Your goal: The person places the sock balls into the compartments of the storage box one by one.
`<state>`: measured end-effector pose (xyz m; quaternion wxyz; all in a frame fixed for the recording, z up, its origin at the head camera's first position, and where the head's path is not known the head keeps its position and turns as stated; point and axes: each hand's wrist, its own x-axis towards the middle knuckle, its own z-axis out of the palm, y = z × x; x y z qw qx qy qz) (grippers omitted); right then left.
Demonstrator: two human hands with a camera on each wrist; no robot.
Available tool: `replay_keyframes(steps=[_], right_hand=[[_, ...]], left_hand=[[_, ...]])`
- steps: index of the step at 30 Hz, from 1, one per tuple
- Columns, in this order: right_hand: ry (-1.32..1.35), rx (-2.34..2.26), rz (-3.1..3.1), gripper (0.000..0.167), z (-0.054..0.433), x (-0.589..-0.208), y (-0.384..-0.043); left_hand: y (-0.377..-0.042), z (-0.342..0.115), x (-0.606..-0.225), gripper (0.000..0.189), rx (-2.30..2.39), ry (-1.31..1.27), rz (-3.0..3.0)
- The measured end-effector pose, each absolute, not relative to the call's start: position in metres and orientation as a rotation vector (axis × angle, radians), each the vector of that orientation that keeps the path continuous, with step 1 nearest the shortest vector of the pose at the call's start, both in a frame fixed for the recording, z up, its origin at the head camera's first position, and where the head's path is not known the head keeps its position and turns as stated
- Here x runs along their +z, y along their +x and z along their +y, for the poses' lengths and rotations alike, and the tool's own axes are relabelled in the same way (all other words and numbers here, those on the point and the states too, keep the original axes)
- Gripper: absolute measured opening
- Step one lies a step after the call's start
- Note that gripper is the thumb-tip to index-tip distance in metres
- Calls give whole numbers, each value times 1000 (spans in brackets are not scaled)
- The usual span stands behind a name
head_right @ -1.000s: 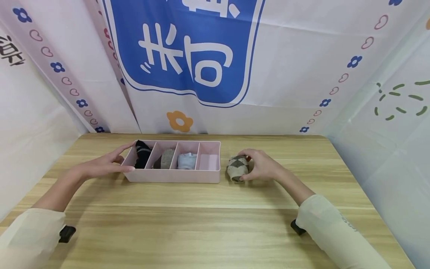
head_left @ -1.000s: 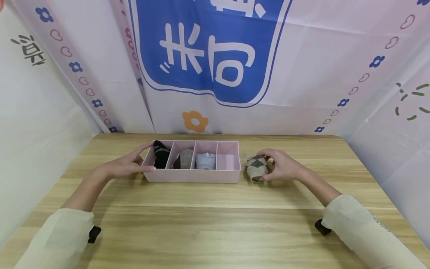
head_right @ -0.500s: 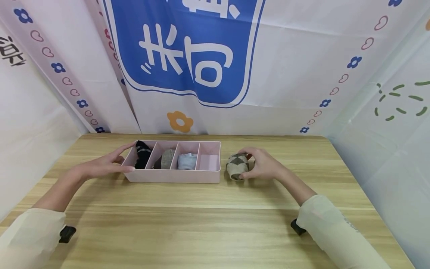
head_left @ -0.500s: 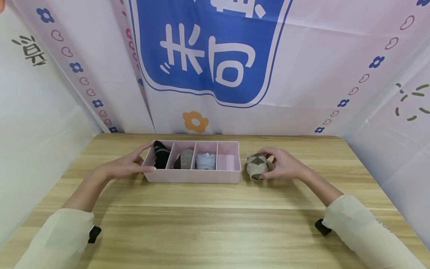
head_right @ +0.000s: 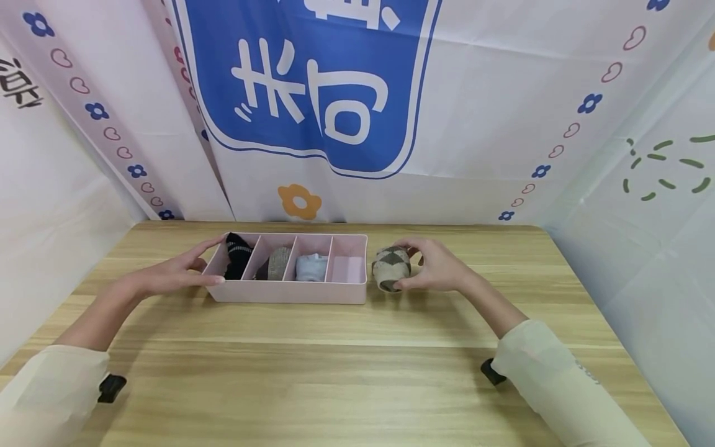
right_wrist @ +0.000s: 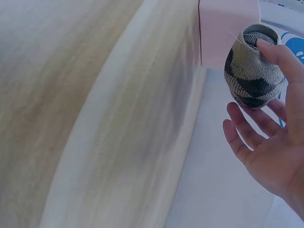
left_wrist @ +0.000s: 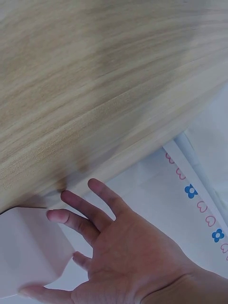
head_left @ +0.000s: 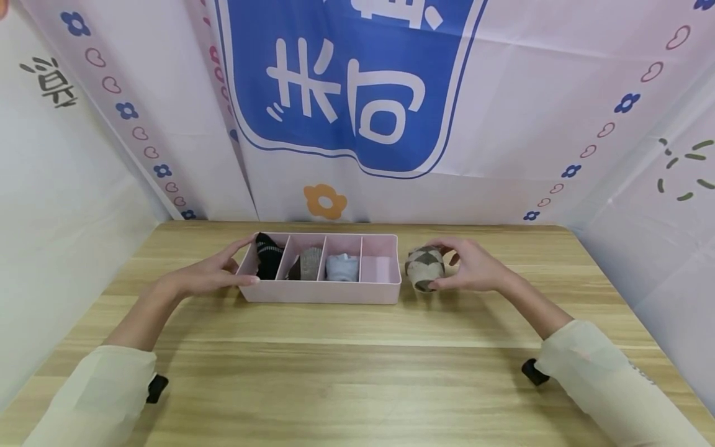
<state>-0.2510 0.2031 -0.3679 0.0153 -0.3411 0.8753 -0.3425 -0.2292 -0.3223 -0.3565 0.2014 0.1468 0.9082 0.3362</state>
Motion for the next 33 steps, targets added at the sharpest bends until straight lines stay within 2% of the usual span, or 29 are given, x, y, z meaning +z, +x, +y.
replay_keyframes(steps=[33], right_hand=[[-991,-1204,2705,68,187,-345,-261]], left_hand=[[-228,-323,-357,103,952,412,2547]])
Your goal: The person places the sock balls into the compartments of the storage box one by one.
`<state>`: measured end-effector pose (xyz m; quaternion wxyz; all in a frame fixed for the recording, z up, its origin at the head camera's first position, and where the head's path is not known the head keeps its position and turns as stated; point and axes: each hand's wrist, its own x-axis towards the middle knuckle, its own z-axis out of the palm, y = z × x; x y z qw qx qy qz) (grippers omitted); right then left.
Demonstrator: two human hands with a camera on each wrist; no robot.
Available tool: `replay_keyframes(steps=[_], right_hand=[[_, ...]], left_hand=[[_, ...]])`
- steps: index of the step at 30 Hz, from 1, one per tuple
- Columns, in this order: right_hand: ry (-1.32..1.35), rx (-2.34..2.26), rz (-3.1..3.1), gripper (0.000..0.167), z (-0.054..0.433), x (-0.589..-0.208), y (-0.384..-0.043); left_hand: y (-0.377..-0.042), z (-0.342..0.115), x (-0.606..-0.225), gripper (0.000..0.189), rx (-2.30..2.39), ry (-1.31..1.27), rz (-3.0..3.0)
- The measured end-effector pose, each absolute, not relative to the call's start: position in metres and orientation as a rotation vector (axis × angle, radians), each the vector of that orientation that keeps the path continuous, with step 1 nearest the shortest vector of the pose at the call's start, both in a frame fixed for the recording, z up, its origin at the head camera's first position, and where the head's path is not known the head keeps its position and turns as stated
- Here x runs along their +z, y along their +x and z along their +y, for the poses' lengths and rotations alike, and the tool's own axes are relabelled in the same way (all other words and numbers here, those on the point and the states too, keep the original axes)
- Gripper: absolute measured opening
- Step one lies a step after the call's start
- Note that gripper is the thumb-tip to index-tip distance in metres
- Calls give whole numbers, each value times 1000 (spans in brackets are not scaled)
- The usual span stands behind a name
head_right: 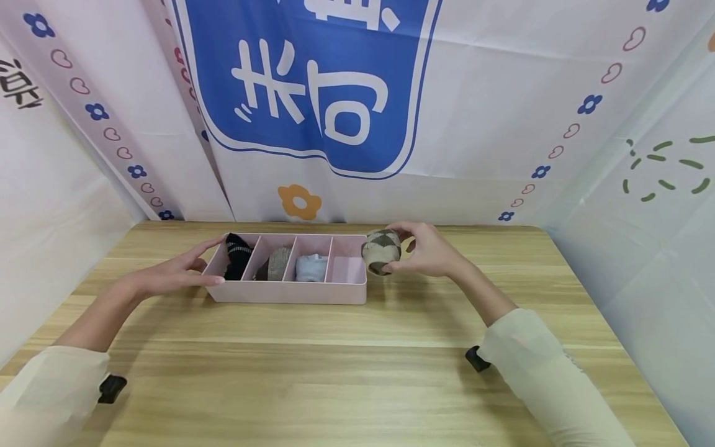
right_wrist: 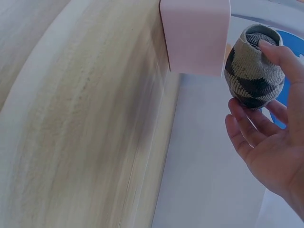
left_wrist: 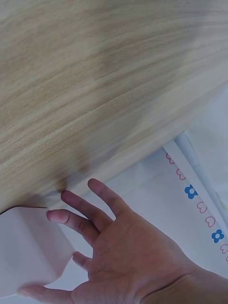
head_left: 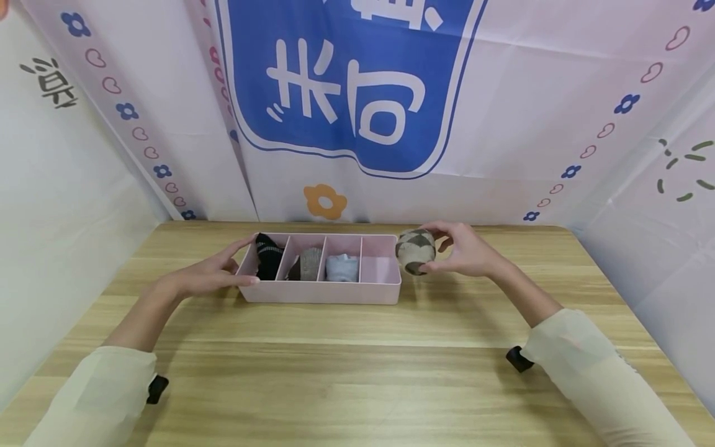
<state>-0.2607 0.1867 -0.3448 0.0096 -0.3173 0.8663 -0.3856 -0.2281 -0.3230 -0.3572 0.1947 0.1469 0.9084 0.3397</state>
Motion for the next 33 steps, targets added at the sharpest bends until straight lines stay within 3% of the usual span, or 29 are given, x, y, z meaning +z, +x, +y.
replay_keyframes(steps=[33], right_hand=[[-1059,-1240,2608,68,144,-334,-271]], left_hand=[[-230,-323,-358,100,919,465,2618]])
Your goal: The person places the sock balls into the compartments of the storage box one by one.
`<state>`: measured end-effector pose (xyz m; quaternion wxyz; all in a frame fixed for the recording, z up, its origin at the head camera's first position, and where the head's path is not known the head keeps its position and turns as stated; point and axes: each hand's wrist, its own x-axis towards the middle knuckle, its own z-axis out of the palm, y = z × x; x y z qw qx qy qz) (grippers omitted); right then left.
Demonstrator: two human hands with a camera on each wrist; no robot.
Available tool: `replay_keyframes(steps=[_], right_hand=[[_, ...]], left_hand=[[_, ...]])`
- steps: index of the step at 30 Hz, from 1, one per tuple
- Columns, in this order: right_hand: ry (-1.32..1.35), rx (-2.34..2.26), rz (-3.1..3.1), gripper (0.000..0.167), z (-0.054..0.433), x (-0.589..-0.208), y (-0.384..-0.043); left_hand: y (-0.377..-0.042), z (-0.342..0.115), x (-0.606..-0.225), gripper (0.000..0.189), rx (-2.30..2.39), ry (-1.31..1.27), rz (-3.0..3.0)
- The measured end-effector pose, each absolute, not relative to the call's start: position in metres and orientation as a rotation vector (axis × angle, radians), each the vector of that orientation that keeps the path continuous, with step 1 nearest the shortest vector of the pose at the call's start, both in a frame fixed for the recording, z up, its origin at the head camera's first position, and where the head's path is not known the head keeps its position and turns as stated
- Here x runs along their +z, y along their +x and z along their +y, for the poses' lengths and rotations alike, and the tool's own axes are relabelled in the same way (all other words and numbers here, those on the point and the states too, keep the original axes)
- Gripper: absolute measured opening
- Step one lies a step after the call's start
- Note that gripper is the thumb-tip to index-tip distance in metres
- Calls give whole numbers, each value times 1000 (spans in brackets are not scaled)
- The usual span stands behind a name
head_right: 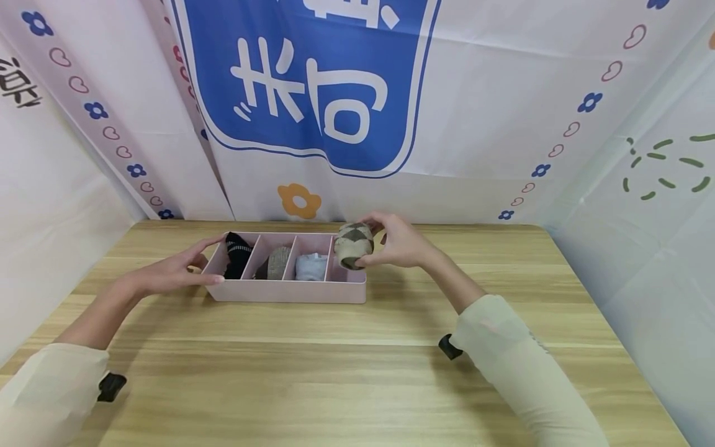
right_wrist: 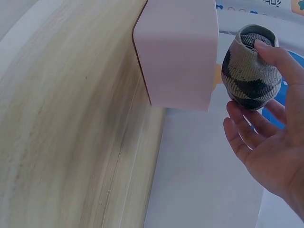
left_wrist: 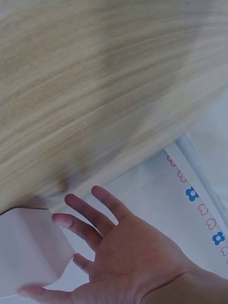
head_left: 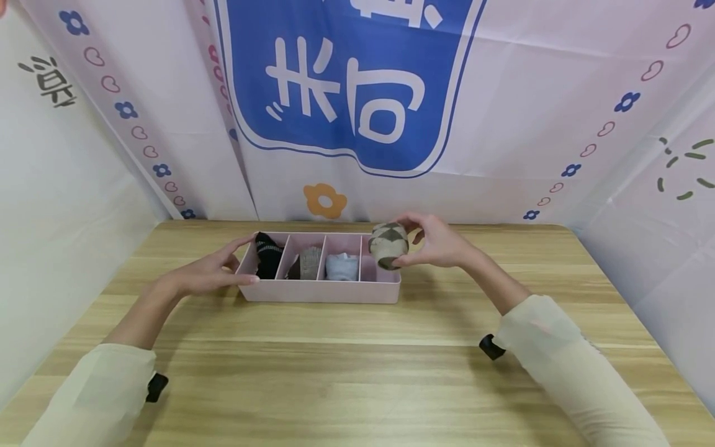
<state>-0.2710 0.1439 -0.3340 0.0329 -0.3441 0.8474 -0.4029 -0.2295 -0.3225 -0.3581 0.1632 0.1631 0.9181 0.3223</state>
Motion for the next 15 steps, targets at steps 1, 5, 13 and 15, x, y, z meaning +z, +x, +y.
replay_keyframes(steps=[1,5,13,15], right_hand=[[-1059,-1234,2611,68,142,-334,-271],[-1053,-1220,2620,67,138,-334,-272],[-1074,-1146,2664,68,131,-336,-275],[-1071,-1119,2673,69,129,-337,-275]], left_hand=[[-230,-323,-359,100,913,466,2625],[-231,-324,-360,100,891,466,2651],[-230,-323,-360,98,888,499,2695],[-230,-323,-360,97,891,505,2698]])
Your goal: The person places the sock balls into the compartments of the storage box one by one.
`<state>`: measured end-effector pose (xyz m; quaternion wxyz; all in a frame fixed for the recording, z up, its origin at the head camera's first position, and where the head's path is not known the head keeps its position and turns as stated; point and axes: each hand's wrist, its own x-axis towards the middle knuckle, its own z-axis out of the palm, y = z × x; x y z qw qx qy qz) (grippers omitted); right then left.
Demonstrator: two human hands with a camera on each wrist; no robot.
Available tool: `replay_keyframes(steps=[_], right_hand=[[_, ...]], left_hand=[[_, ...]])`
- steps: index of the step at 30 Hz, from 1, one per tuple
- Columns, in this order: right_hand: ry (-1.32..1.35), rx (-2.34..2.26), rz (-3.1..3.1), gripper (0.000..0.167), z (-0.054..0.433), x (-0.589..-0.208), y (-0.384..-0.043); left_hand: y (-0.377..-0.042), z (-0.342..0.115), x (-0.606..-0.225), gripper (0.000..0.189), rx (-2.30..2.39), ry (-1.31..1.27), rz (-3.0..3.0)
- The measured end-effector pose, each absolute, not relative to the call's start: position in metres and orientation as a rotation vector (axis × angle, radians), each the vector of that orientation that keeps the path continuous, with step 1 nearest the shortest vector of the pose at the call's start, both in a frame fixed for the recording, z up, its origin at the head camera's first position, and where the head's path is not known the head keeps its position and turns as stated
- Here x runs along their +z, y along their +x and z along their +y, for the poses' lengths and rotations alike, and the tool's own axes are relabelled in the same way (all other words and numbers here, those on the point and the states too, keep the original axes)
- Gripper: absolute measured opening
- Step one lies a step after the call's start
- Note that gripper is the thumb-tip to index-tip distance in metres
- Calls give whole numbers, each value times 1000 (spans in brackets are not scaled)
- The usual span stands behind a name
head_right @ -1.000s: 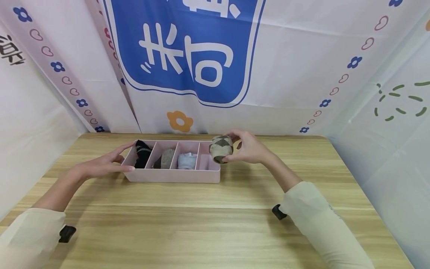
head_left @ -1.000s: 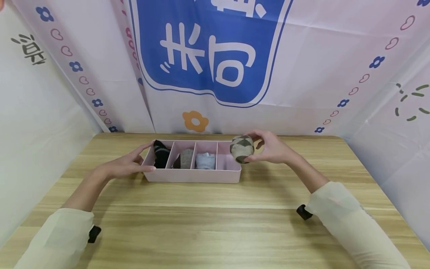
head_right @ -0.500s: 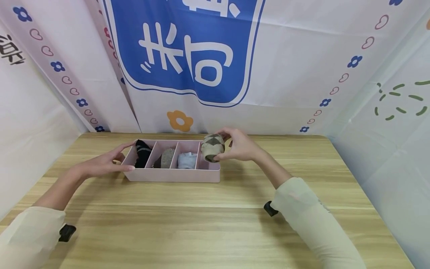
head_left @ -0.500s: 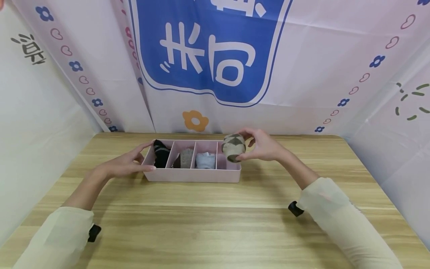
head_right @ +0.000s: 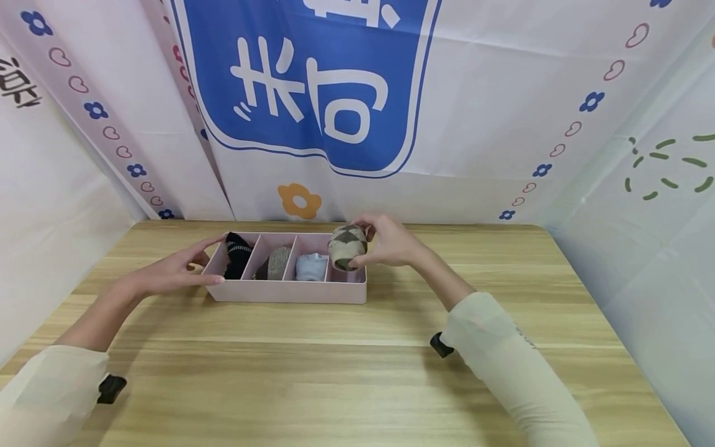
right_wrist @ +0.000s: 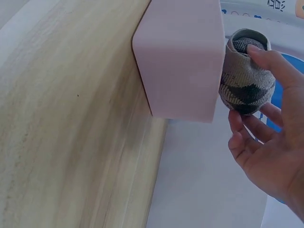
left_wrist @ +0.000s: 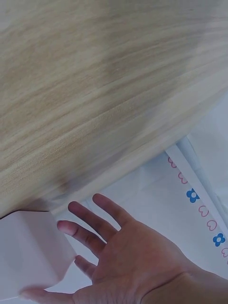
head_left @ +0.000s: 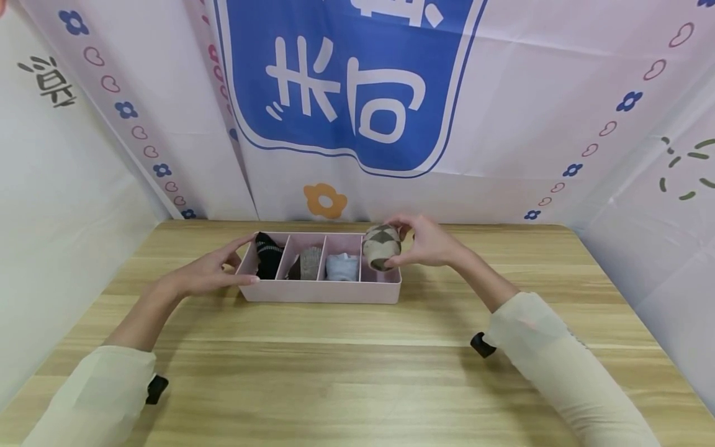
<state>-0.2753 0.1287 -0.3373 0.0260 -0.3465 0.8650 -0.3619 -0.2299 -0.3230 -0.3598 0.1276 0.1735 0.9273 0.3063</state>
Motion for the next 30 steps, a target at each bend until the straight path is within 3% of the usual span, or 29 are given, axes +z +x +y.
replay_keyframes(steps=[30], right_hand=[[-1054,-694,2708,70,117,-354,-279]], left_hand=[[-230,-324,-361,98,937,497,2650]])
